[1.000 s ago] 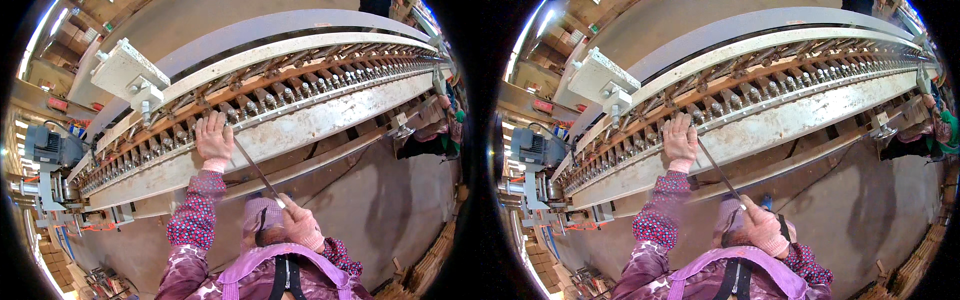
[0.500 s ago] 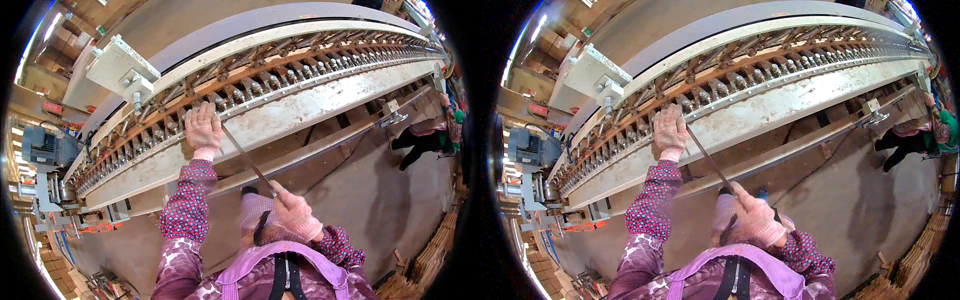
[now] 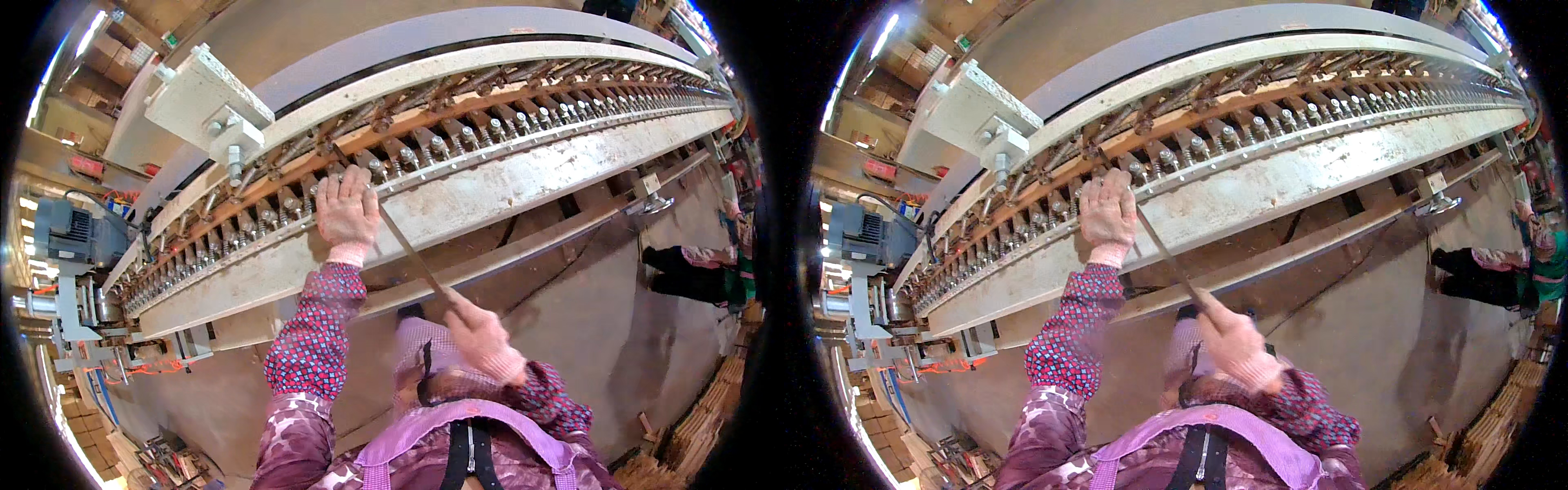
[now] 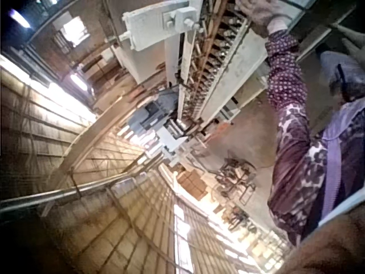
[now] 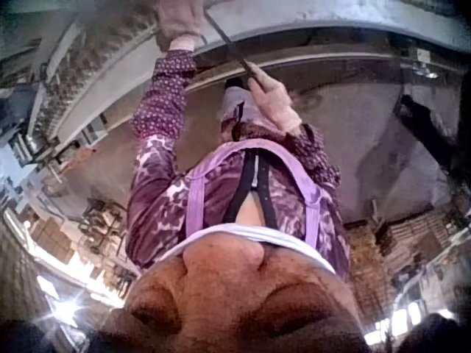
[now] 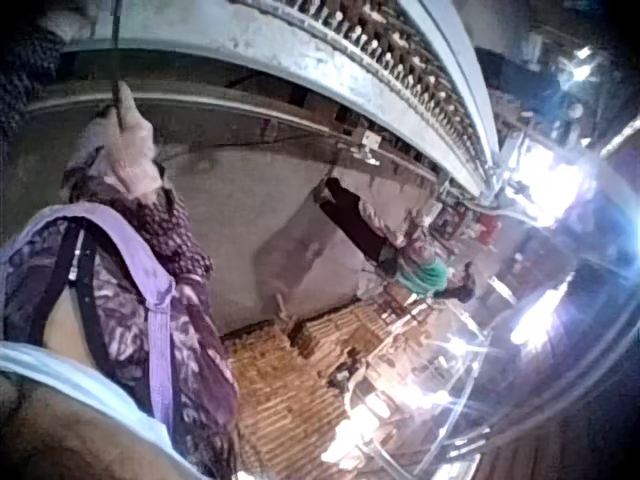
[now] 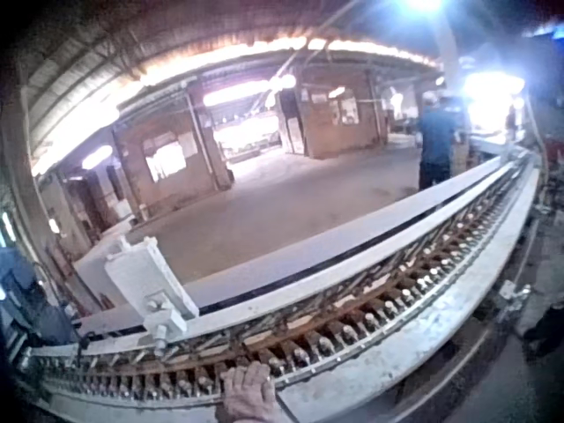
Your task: The person uses a long metal rod to adjust a series of metal rollers on a large industrial machine. They systematically move the rod along the row of rollers, applying pressure or making adjustments to each one.
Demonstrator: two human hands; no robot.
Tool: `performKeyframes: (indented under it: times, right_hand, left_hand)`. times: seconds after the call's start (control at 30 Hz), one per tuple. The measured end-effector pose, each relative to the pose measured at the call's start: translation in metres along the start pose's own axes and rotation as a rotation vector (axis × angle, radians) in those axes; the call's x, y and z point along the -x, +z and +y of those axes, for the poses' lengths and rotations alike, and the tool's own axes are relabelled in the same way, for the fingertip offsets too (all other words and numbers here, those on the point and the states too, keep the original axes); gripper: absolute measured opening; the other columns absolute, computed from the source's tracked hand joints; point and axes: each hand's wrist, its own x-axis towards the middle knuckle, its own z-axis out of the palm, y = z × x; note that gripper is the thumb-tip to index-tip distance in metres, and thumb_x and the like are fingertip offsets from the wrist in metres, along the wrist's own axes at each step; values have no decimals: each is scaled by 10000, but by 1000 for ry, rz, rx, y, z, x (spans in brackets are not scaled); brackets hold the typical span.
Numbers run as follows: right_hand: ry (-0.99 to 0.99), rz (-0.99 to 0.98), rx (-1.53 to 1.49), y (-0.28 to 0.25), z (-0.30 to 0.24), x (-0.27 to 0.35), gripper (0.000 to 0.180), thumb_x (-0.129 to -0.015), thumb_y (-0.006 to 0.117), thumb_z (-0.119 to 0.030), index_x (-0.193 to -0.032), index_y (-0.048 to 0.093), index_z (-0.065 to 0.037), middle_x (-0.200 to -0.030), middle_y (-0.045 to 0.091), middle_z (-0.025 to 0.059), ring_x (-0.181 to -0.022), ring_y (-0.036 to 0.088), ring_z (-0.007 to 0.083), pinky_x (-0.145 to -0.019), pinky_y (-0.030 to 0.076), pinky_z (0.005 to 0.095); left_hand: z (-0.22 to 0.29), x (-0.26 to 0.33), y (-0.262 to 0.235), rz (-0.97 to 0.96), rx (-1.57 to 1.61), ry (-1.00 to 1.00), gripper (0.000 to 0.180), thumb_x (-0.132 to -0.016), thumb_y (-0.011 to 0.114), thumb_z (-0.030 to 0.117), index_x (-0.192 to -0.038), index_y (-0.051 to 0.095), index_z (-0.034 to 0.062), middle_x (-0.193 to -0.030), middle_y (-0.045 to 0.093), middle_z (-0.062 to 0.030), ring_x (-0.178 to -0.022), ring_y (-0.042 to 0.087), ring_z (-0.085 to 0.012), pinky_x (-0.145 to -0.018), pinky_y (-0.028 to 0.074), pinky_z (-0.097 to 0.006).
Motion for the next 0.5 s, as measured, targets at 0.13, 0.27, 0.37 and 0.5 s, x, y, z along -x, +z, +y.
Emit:
performKeyframes:
  times: [0.13, 0.27, 0.37, 0.5]
  right_hand:
    - [-20, -124, 20, -59, 13, 0, 434, -962, 572, -193, -1389, 578, -113, -821, 677, 125, -751, 664, 127, -736, 542, 313]
    - [172, -267, -119, -71, -19, -18, 454, -961, 541, -119, -1407, 543, -34, -760, 599, 11, -724, 585, 44, -662, 516, 249]
    - [172, -275, -168, -69, -15, -20, 452, -956, 547, -117, -1399, 546, -32, -765, 608, 28, -744, 604, 60, -680, 521, 260]
    - [28, -73, -55, 0, 25, -17, 407, -963, 564, -165, -1358, 587, -71, -1077, 720, 175, -1048, 683, 227, -908, 517, 340]
  left_hand:
    - [3, 0, 1, 33, -75, 49, 406, -931, 503, 356, -1263, 657, 179, -1334, 620, -37, -1219, 522, -317, -1154, 292, -464]
    - [2, 1, 2, -21, -88, -19, 399, -937, 533, 323, -1307, 635, 214, -1381, 593, -39, -1246, 530, -313, -1147, 317, -459]
    - [7, 2, 4, -92, -110, -39, 412, -945, 512, 320, -1330, 617, 217, -1410, 575, -26, -1269, 510, -302, -1150, 309, -453]
    - [6, 0, 9, -156, -180, -42, 455, -966, 430, 357, -1381, 549, 213, -1463, 511, -5, -1321, 442, -267, -1175, 253, -432]
